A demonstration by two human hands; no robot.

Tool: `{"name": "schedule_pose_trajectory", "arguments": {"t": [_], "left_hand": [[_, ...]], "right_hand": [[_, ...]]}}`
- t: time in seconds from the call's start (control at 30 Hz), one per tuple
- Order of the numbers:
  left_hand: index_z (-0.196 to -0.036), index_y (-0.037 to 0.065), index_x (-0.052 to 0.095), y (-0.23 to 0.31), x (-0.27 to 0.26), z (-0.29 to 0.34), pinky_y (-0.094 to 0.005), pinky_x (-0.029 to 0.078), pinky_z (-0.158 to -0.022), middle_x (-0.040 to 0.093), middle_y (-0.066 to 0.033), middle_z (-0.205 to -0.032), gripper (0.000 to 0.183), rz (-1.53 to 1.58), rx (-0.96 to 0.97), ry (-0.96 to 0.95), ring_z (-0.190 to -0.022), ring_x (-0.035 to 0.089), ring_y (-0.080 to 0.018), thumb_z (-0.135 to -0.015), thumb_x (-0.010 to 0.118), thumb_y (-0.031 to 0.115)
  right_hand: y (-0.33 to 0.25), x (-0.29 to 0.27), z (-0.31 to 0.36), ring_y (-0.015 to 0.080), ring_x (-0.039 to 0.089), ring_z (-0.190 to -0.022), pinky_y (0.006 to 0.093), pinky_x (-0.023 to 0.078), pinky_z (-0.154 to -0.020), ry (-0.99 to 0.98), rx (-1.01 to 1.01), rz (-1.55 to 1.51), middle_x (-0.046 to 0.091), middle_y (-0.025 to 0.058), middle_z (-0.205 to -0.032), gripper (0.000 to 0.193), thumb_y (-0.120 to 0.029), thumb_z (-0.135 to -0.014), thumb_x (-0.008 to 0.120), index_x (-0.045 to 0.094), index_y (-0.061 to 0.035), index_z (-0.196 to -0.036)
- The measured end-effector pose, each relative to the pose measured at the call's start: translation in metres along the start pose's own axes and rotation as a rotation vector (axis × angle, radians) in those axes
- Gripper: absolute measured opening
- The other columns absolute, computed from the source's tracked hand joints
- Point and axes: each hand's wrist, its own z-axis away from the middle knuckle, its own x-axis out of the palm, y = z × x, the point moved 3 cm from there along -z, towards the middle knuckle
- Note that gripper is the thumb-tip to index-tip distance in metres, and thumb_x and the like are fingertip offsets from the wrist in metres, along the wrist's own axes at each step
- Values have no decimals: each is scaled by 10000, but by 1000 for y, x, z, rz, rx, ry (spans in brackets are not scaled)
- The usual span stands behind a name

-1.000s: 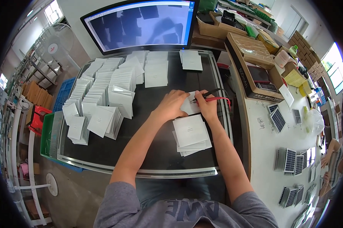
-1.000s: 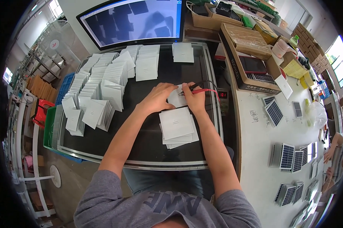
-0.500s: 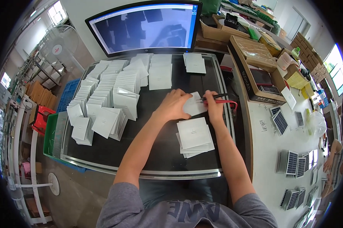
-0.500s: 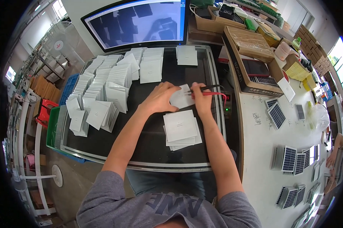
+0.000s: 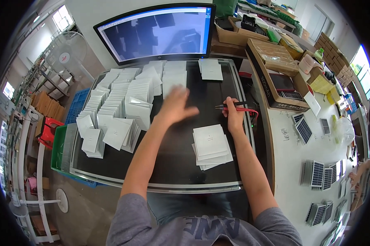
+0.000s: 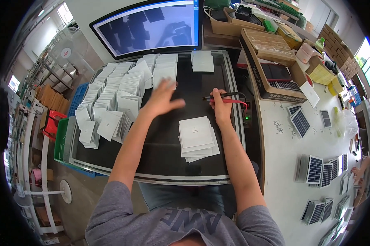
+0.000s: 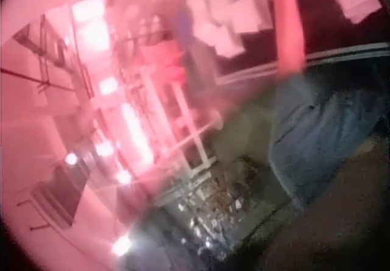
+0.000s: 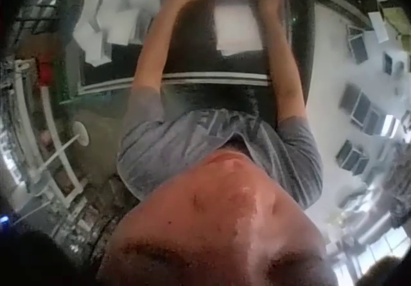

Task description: The person solders or tests small electronic components on a workbench using a soldering iron.

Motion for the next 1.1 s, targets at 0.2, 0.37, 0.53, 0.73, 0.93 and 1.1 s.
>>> {"name": "schedule_pose_trajectory", "arguments": {"t": [0.2,0.37,0.53,0.73,0.93,1.1], "left_hand": [[-1358,-24,459,3,17,-10,-495,316,-1089,400,-252,-1415,818,-189,-171,91,-1358,321,-408,-809,663,547],[-1186,76,646,56,1,0,-456,454,-924,529,-235,-1242,480,-15,-125,-204,-1136,537,-367,-865,644,432],[-1176,94,655,46,14,-7,-420,499,-863,551,-205,-1138,411,-24,61,-99,-1066,579,-351,-855,673,350],[-1192,80,643,67,0,5,-407,494,-881,559,-189,-1094,486,71,20,-129,-1116,564,-347,-777,753,306],[-1157,21,629,63,11,4,-400,456,-947,550,-180,-1157,552,113,61,-53,-1171,506,-333,-701,813,273],[-1102,3,612,56,12,1,-393,427,-984,536,-158,-1227,555,265,151,-31,-1169,494,-334,-649,846,221]], "right_hand": [[0,-5,-1,77,480,-544,222,346,-485,14,-2,9,512,-4,-664,285,-291,-958,587,568,-49,-809],[-2,-6,-1,66,489,-553,212,351,-489,14,10,35,529,-6,-668,286,-295,-953,600,584,-45,-815],[-1,-4,-2,57,503,-566,201,360,-499,6,0,57,559,-9,-676,285,-301,-945,617,603,-45,-820],[2,-1,1,61,510,-562,212,382,-516,36,16,96,584,1,-670,283,-284,-932,635,614,-36,-797],[6,4,0,52,501,-567,223,382,-520,-21,-126,282,564,-8,-629,269,-245,-936,623,620,-17,-793],[2,9,3,63,516,-576,237,402,-537,-35,-140,419,592,15,-613,270,-249,-909,655,645,-2,-801]]}}
